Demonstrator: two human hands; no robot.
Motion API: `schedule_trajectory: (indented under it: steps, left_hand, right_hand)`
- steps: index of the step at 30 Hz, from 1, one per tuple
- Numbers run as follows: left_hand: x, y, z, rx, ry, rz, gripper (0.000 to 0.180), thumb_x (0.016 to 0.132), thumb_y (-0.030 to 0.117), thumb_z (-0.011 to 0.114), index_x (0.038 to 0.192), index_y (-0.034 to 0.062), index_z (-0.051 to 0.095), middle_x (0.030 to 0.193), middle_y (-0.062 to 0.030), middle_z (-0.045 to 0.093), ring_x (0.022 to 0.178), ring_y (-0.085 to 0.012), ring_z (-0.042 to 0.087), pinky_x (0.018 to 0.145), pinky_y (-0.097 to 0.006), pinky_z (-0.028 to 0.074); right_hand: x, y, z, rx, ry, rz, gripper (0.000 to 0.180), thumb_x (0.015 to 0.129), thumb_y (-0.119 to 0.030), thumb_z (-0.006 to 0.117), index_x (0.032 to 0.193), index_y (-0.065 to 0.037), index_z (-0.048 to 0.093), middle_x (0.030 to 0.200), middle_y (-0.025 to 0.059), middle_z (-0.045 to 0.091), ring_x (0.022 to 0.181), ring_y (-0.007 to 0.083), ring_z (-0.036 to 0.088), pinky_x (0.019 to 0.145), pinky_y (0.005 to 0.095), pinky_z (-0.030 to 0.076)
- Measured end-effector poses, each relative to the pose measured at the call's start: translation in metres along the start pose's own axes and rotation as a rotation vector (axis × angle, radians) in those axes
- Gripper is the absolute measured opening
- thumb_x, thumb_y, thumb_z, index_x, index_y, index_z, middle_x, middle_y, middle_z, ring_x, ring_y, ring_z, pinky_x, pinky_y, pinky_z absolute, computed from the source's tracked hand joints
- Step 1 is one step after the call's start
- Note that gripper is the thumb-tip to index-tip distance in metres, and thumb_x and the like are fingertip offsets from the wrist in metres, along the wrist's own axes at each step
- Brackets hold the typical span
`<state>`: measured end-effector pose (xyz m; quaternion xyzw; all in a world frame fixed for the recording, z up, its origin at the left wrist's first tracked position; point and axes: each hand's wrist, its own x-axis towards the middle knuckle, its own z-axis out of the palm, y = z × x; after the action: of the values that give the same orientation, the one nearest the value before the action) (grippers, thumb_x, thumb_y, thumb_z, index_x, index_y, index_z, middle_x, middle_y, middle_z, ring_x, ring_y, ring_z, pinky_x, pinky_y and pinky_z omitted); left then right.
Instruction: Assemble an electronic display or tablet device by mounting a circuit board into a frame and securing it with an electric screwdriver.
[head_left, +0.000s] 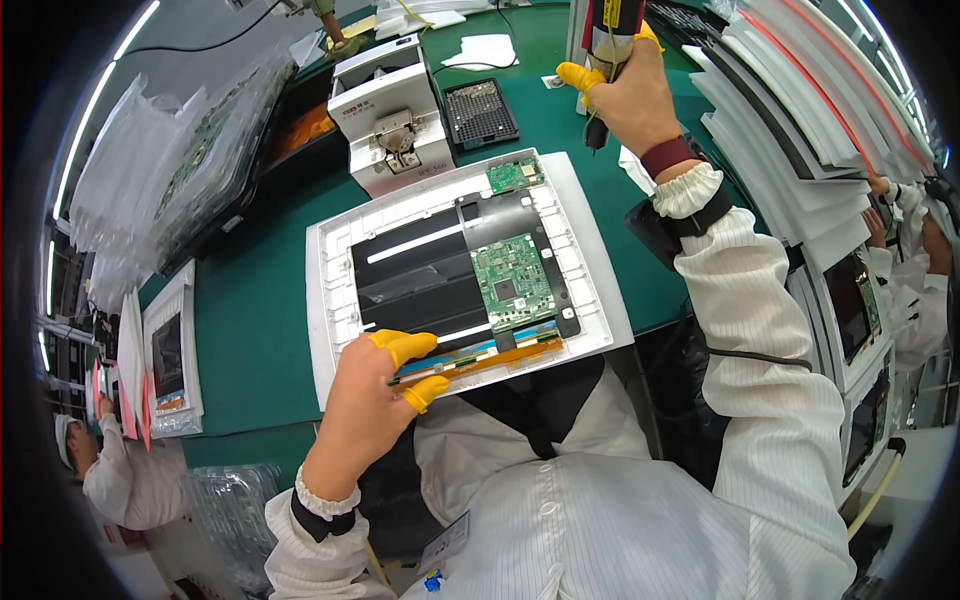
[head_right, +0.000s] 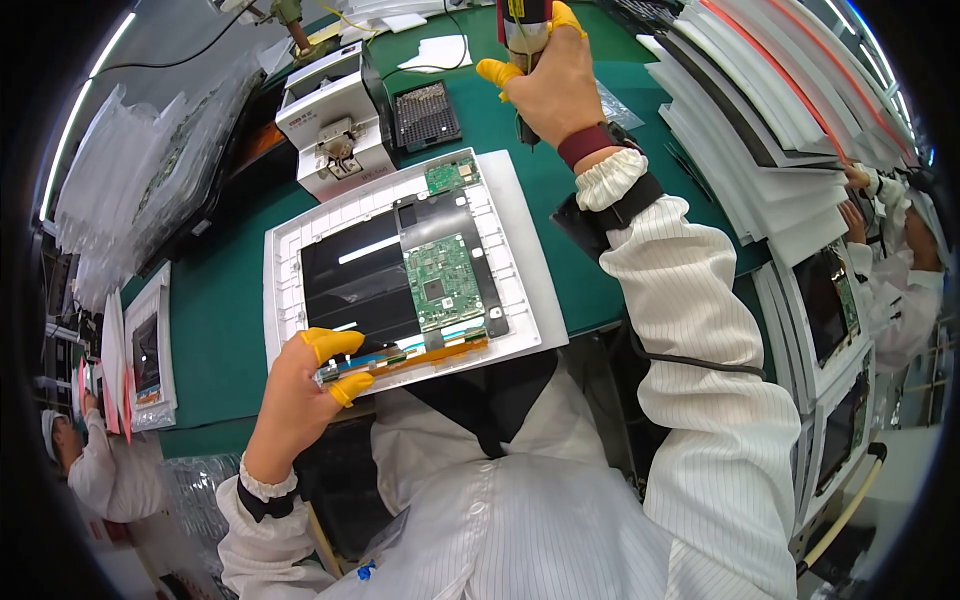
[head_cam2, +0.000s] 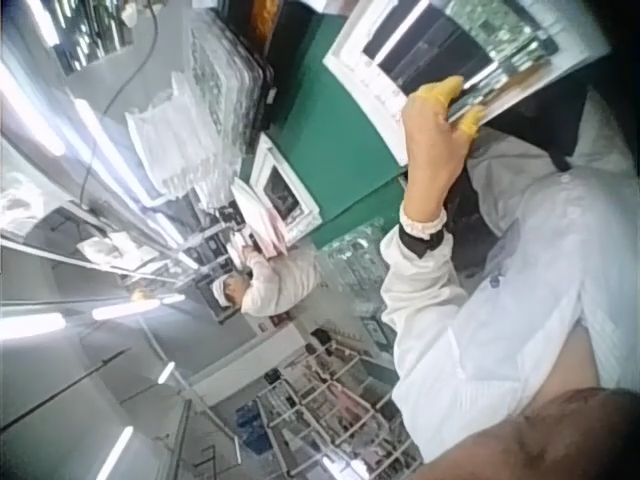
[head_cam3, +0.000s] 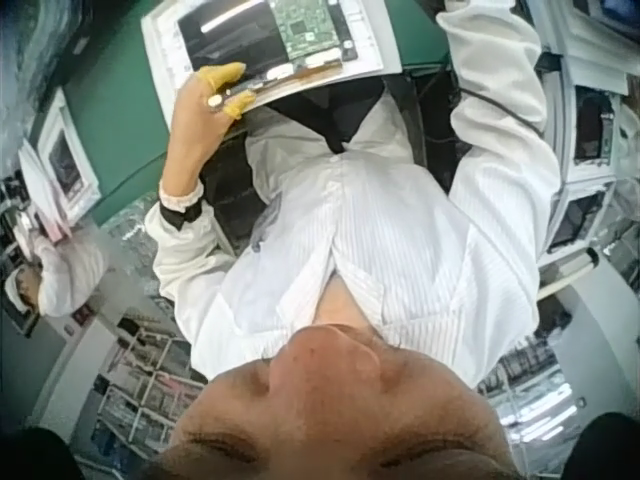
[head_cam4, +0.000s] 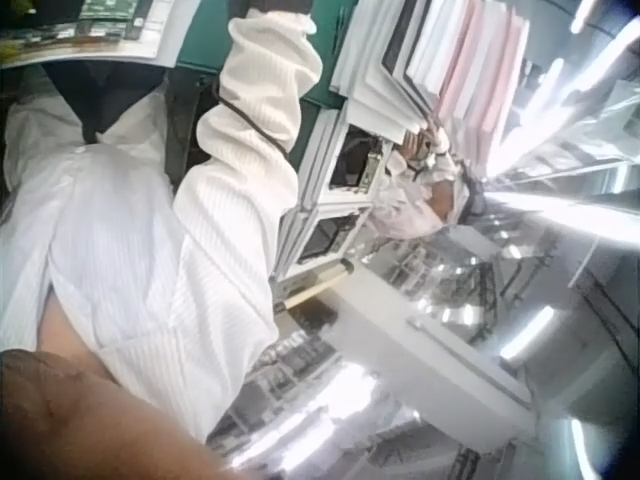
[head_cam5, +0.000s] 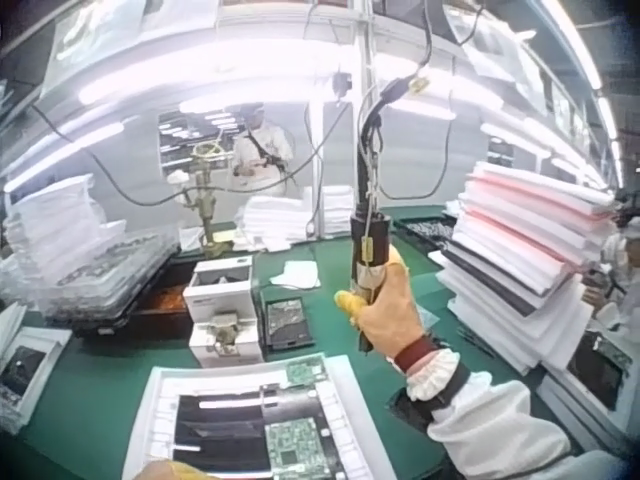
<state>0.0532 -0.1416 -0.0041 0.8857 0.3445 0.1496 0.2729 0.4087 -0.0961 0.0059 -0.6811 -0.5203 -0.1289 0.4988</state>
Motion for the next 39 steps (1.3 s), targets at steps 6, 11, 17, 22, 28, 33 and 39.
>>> schedule_trajectory:
  steps: [6, 11, 17, 22, 28, 33, 39]
  left_hand:
    - [0.007, 0.015, 0.005, 0.112, -0.102, 0.072, 0.036, 0.067, 0.011, 0.076, 0.100, 0.0035, 0.063, 0.093, -0.0121, 0.057, 0.084, -0.0284, 0.050, 0.075, -0.035, 0.042]
    - [0.001, 0.008, 0.013, 0.086, -0.056, 0.100, 0.036, 0.065, 0.014, 0.075, 0.097, 0.0034, 0.065, 0.088, -0.0106, 0.061, 0.081, -0.0291, 0.051, 0.073, -0.036, 0.039]
    - [0.000, 0.016, 0.015, 0.086, -0.063, 0.084, 0.032, 0.067, 0.014, 0.074, 0.096, 0.0045, 0.065, 0.089, -0.0108, 0.060, 0.085, -0.0280, 0.050, 0.077, -0.036, 0.038]
    - [0.003, 0.014, 0.017, 0.085, 0.019, 0.117, 0.028, 0.068, 0.012, 0.072, 0.094, 0.0055, 0.065, 0.086, -0.0091, 0.060, 0.085, -0.0267, 0.050, 0.079, -0.037, 0.038]
    - [0.045, 0.022, 0.025, 0.359, 0.096, 0.394, 0.017, 0.063, 0.010, 0.070, 0.080, 0.0065, 0.067, 0.074, -0.0074, 0.058, 0.083, -0.0245, 0.052, 0.085, -0.037, 0.036]
    - [0.058, 0.029, 0.035, 0.528, -0.040, 0.389, 0.016, 0.062, 0.010, 0.069, 0.078, 0.0091, 0.069, 0.073, -0.0056, 0.058, 0.086, -0.0207, 0.054, 0.095, -0.042, 0.030]
    - [0.061, 0.032, 0.039, 0.555, -0.063, 0.391, 0.015, 0.062, 0.010, 0.069, 0.077, 0.0116, 0.070, 0.070, -0.0044, 0.058, 0.088, -0.0184, 0.055, 0.100, -0.046, 0.025]
  right_hand:
    - [-0.017, 0.006, -0.023, -0.014, 0.120, -0.086, 0.081, 0.066, -0.024, 0.079, 0.125, 0.003, 0.031, 0.111, 0.0184, 0.043, 0.103, 0.0301, 0.044, 0.090, 0.0357, 0.039]
    - [-0.059, -0.002, -0.052, -0.049, 0.162, -0.176, 0.075, 0.066, -0.016, 0.078, 0.124, 0.003, 0.036, 0.104, 0.0172, 0.044, 0.098, 0.0301, 0.042, 0.088, 0.0373, 0.036]
    - [-0.087, 0.059, -0.096, -0.165, -0.284, 0.299, 0.018, 0.076, -0.005, 0.061, 0.092, 0.003, 0.059, 0.083, 0.0153, 0.062, 0.075, 0.0268, 0.061, 0.070, 0.0349, 0.048]
    - [-0.089, 0.046, -0.086, -0.407, -0.545, 0.194, 0.015, 0.077, -0.005, 0.059, 0.091, 0.003, 0.059, 0.083, 0.0176, 0.063, 0.070, 0.0256, 0.063, 0.062, 0.0322, 0.049]
    - [-0.119, -0.019, -0.072, 0.184, -0.689, 0.000, 0.013, 0.077, -0.005, 0.065, 0.088, 0.001, 0.060, 0.076, 0.0119, 0.058, 0.063, 0.0195, 0.058, 0.055, 0.0275, 0.047]
    - [-0.143, -0.033, -0.071, 0.220, -0.566, 0.031, 0.013, 0.076, -0.006, 0.067, 0.087, 0.000, 0.061, 0.077, 0.0111, 0.057, 0.063, 0.0205, 0.057, 0.060, 0.0274, 0.047]
    - [-0.179, -0.001, -0.093, 0.214, -0.274, 0.069, 0.013, 0.075, -0.004, 0.068, 0.086, 0.000, 0.061, 0.075, 0.0108, 0.055, 0.058, 0.0197, 0.053, 0.059, 0.0247, 0.044]
